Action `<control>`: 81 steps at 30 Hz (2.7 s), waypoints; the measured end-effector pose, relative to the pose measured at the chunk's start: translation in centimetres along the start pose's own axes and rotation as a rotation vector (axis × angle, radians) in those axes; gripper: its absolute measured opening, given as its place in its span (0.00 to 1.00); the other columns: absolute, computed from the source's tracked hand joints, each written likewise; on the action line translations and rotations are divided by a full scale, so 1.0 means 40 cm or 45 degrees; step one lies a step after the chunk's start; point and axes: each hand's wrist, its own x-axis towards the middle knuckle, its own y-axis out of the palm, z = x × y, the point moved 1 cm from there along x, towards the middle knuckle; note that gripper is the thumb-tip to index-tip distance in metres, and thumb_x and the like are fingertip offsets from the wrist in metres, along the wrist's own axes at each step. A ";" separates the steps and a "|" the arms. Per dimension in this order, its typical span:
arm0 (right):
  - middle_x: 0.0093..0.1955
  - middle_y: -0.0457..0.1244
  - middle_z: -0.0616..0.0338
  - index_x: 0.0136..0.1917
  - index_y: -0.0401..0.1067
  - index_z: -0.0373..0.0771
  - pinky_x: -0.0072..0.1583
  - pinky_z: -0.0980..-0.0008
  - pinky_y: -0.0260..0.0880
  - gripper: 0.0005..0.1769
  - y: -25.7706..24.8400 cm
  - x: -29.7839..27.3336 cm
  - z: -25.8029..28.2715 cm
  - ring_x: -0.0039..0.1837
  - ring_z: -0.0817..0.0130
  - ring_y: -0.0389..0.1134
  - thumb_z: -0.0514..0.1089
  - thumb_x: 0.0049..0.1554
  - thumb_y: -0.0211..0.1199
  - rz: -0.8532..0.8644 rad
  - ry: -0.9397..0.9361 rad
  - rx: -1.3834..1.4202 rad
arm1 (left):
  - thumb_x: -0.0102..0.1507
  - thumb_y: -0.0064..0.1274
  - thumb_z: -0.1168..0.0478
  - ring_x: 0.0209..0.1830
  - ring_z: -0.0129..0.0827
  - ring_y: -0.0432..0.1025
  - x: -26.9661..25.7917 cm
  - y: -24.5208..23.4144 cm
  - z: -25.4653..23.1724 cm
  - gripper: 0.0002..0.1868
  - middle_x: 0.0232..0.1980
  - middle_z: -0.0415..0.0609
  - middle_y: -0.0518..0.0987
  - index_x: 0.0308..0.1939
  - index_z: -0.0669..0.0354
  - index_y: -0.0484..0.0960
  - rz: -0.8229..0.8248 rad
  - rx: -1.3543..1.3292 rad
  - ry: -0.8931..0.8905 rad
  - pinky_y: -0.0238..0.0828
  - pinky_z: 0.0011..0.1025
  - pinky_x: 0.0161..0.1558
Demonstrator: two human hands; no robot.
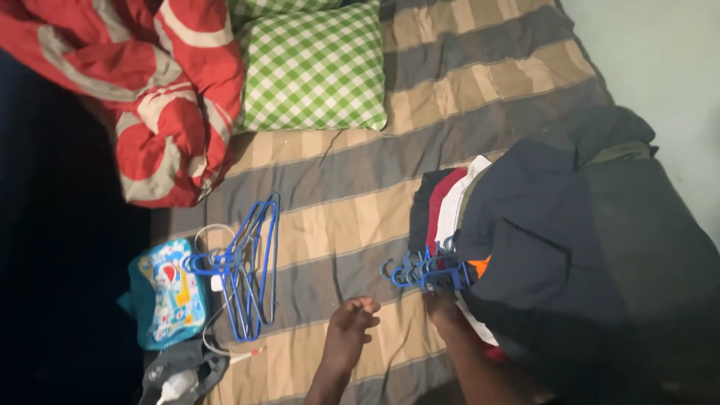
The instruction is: The recorder hangs various clothes on hangers and folds others, placing them into a wooden wardrobe.
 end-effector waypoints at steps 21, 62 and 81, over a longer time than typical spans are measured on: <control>0.50 0.72 0.49 0.41 0.76 0.27 0.59 0.64 0.70 0.12 -0.673 -0.263 0.907 0.54 0.62 0.72 0.41 0.58 0.70 -1.127 -0.471 0.204 | 0.64 0.56 0.59 0.46 0.38 0.79 -0.101 0.077 -0.294 0.12 0.45 0.50 0.85 0.49 0.59 0.83 0.502 0.585 0.969 0.74 0.33 0.47; 0.56 0.64 0.50 0.63 0.68 0.38 0.54 0.57 0.69 0.34 -0.839 -1.278 1.008 0.57 0.54 0.67 0.44 0.45 0.76 -0.992 0.033 -0.058 | 0.64 0.57 0.69 0.46 0.29 0.72 -0.946 0.234 0.034 0.17 0.48 0.45 0.80 0.58 0.67 0.81 0.992 -0.452 0.432 0.70 0.29 0.50; 0.48 0.68 0.49 0.59 0.75 0.38 0.52 0.52 0.67 0.17 -0.745 -1.754 1.029 0.51 0.47 0.69 0.43 0.57 0.62 -2.009 0.744 -0.593 | 0.65 0.55 0.68 0.70 0.42 0.65 -1.351 0.080 0.242 0.26 0.65 0.55 0.64 0.67 0.74 0.70 2.188 0.150 0.698 0.61 0.35 0.70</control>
